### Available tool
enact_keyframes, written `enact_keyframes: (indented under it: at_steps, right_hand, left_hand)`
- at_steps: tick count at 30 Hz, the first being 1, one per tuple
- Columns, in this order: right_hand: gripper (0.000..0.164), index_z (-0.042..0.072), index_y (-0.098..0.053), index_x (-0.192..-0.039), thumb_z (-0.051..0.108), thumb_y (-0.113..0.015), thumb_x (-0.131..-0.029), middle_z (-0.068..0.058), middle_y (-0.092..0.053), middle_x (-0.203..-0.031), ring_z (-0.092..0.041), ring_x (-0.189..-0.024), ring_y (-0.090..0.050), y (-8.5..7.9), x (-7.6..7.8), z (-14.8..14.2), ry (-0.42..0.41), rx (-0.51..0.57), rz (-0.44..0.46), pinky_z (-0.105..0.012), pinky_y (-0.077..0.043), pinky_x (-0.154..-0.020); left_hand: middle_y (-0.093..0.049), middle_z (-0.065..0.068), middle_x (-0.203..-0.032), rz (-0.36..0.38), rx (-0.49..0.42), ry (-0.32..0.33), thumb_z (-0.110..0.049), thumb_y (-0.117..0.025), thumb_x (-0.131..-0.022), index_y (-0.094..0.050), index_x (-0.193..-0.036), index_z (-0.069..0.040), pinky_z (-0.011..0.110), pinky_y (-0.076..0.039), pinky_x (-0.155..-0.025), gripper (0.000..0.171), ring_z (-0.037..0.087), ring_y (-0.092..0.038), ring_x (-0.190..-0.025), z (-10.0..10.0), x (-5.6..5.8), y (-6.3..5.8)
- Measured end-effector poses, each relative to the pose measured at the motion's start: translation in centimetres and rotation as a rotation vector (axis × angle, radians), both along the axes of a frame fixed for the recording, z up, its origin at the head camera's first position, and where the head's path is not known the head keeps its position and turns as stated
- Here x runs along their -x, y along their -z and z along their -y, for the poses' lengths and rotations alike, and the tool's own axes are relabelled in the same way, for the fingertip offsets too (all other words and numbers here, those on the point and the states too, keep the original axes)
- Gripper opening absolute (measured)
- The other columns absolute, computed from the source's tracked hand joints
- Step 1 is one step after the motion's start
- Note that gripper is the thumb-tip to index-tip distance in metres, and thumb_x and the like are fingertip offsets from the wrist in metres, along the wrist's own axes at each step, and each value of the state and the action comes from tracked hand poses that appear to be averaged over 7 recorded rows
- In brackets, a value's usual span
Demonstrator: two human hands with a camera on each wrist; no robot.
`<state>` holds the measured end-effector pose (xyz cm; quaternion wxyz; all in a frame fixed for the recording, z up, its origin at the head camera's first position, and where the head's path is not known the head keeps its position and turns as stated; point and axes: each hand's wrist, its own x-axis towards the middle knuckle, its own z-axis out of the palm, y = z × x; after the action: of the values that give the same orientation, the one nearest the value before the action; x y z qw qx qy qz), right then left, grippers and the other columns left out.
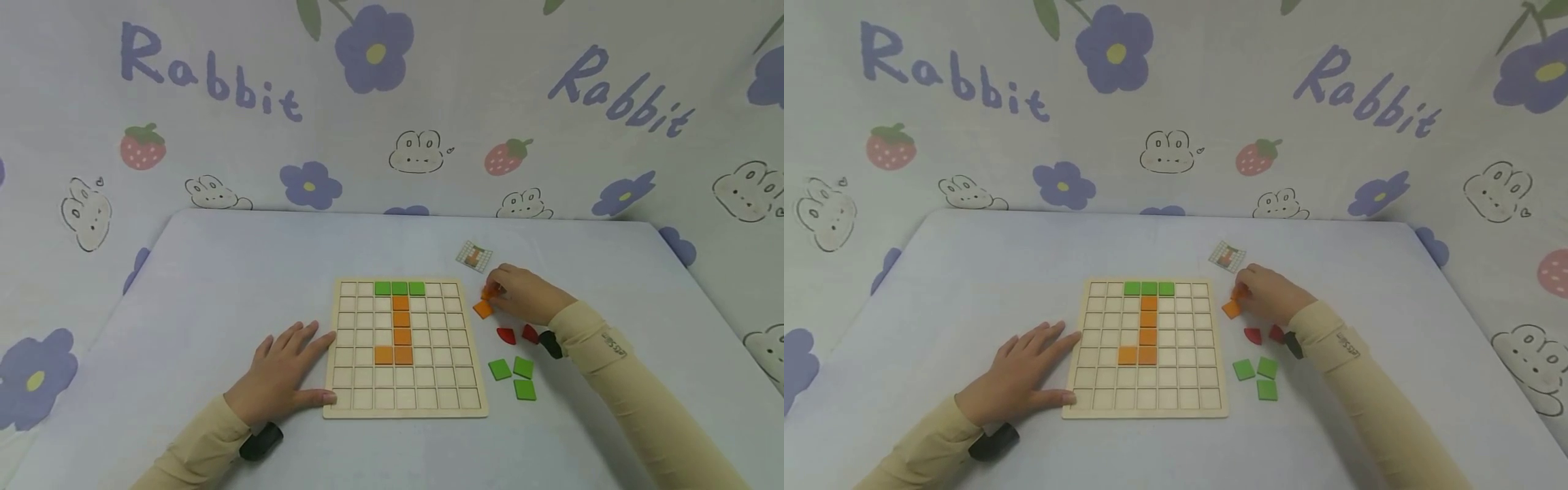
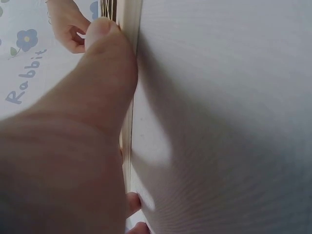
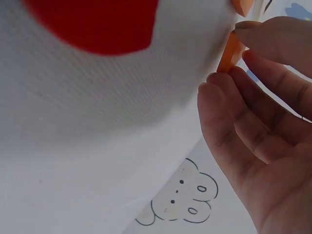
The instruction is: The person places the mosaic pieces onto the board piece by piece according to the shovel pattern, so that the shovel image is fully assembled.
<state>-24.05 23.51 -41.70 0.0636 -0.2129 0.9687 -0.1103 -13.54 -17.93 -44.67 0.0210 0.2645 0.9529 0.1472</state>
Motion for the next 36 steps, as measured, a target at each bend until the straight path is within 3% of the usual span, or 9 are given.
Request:
enact_keyframes:
  at_steps: [5, 14, 24, 31, 36]
  right_hand:
    - [0.018, 0.007, -0.062, -0.104, 0.013, -0.069, -0.088, -0.005, -0.060, -0.103, -0.020, -0.091, -0.059, -0.6, -0.3, 0.2, 0.003, 0.004, -0.008, -0.037, -0.053, -0.083]
    - [0.018, 0.009, -0.063, -0.102, 0.016, -0.071, -0.087, -0.001, -0.059, -0.103, -0.019, -0.093, -0.059, -1.7, -1.7, 2.4, -0.078, 0.037, -0.027, -0.035, -0.053, -0.084]
    - [0.018, 0.008, -0.062, -0.097, 0.007, -0.074, -0.083, -0.001, -0.057, -0.096, -0.015, -0.083, -0.058, -2.9, -4.1, 5.3, -0.280, 0.073, -0.166, -0.024, -0.053, -0.072]
    - [0.018, 0.007, -0.061, -0.095, 0.006, -0.074, -0.083, -0.001, -0.057, -0.094, -0.015, -0.083, -0.058, -2.6, -5.1, 7.1, -0.408, 0.078, -0.232, -0.020, -0.052, -0.071]
    - [0.015, 0.008, -0.062, -0.094, 0.008, -0.073, -0.084, 0.000, -0.059, -0.093, -0.012, -0.083, -0.057, -2.2, -5.9, 8.1, -0.456, 0.066, -0.250, -0.019, -0.050, -0.071]
  left_hand:
    - [-0.035, 0.019, -0.150, 0.006, 0.003, 0.002, -0.062, -0.063, -0.080, -0.039, -0.147, -0.016, 0.072, -0.024, -0.099, 0.084, 0.042, -0.030, -0.138, 0.1, 0.1, -0.1]
    - [-0.036, 0.018, -0.150, -0.007, -0.003, 0.005, -0.061, -0.065, -0.080, -0.039, -0.147, -0.016, 0.072, -0.025, -0.099, 0.085, 0.042, -0.030, -0.138, 0.3, 0.2, 0.0]
    - [-0.037, 0.018, -0.149, -0.016, 0.012, 0.015, -0.062, -0.064, -0.080, -0.040, -0.146, -0.016, 0.072, -0.027, -0.098, 0.084, 0.041, -0.032, -0.137, 0.4, 0.4, 0.0]
    - [-0.037, 0.018, -0.149, -0.008, 0.012, 0.020, -0.061, -0.064, -0.080, -0.040, -0.146, -0.016, 0.072, -0.026, -0.099, 0.083, 0.042, -0.031, -0.137, 0.4, 0.6, -0.2]
    - [-0.037, 0.018, -0.149, -0.011, 0.011, 0.020, -0.061, -0.064, -0.080, -0.040, -0.146, -0.016, 0.071, -0.026, -0.099, 0.084, 0.041, -0.031, -0.138, 0.4, 0.7, -0.4]
